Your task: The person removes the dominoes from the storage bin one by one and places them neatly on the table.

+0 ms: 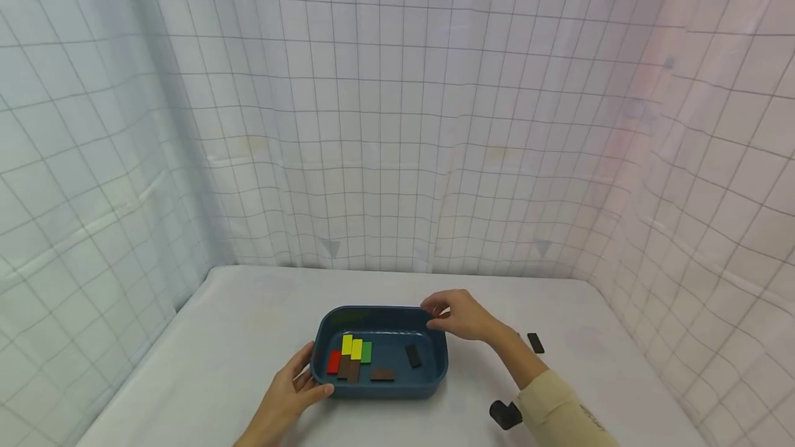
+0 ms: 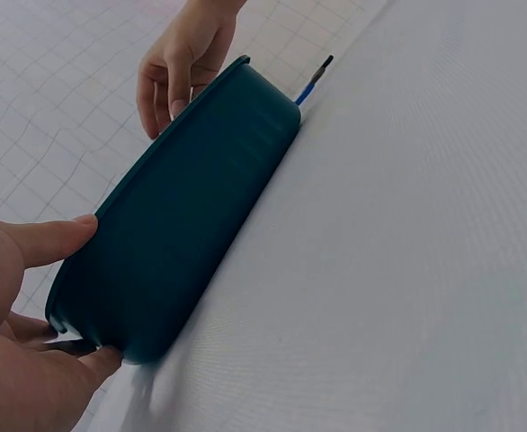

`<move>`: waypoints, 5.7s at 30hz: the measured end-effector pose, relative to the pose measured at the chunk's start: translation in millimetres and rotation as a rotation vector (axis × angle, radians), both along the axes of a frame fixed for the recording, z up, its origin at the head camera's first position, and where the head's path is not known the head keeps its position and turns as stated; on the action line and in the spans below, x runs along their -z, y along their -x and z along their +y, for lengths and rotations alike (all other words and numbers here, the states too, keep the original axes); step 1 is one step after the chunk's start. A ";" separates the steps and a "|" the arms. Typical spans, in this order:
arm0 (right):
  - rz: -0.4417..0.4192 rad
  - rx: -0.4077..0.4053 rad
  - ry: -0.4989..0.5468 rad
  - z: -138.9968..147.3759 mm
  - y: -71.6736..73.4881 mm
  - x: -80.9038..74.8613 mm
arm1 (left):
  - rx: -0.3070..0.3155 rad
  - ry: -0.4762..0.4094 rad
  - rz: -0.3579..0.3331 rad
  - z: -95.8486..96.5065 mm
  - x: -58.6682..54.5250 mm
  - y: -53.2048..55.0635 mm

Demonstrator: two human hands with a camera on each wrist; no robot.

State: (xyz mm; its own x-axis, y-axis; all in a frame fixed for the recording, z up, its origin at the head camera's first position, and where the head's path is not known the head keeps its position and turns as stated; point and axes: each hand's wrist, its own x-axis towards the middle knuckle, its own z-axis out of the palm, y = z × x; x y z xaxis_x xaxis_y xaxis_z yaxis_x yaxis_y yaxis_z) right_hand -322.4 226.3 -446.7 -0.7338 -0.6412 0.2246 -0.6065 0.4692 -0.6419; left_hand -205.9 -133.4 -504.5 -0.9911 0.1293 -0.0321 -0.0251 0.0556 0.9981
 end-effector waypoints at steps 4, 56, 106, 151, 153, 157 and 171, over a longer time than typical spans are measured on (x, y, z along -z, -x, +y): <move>-0.036 -0.034 -0.011 -10.4 1.6 4.3 | -0.006 0.005 -0.007 1.6 0.1 0.9; 0.068 -0.088 -0.400 -52.8 0.8 20.6 | -0.013 -0.034 -0.025 2.7 -2.2 -1.8; 0.030 0.032 -0.082 21.9 -4.5 0.6 | -0.016 -0.023 -0.022 2.5 -2.0 -0.4; -0.001 0.499 -0.096 181.5 -34.5 43.4 | -0.033 0.004 -0.019 -0.1 -2.0 -0.4; -0.017 0.511 -0.101 184.8 -37.3 45.2 | -0.033 0.004 -0.019 0.2 -1.8 -0.3; -0.061 0.543 -0.106 190.8 -41.8 49.9 | -0.025 -0.010 -0.017 0.6 -1.4 -0.4; -0.159 0.651 -0.117 208.5 -43.5 71.1 | -0.014 -0.036 -0.016 1.3 -1.5 -0.3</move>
State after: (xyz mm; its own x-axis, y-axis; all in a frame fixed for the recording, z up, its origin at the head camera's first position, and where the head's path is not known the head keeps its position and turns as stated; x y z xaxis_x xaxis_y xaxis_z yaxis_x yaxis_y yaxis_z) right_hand -278.9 434.8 -517.9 -0.9968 -0.0706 0.0382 -0.0790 0.7782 -0.6230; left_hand -205.6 -132.1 -502.9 -0.9922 0.1171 -0.0434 -0.0414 0.0194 0.9990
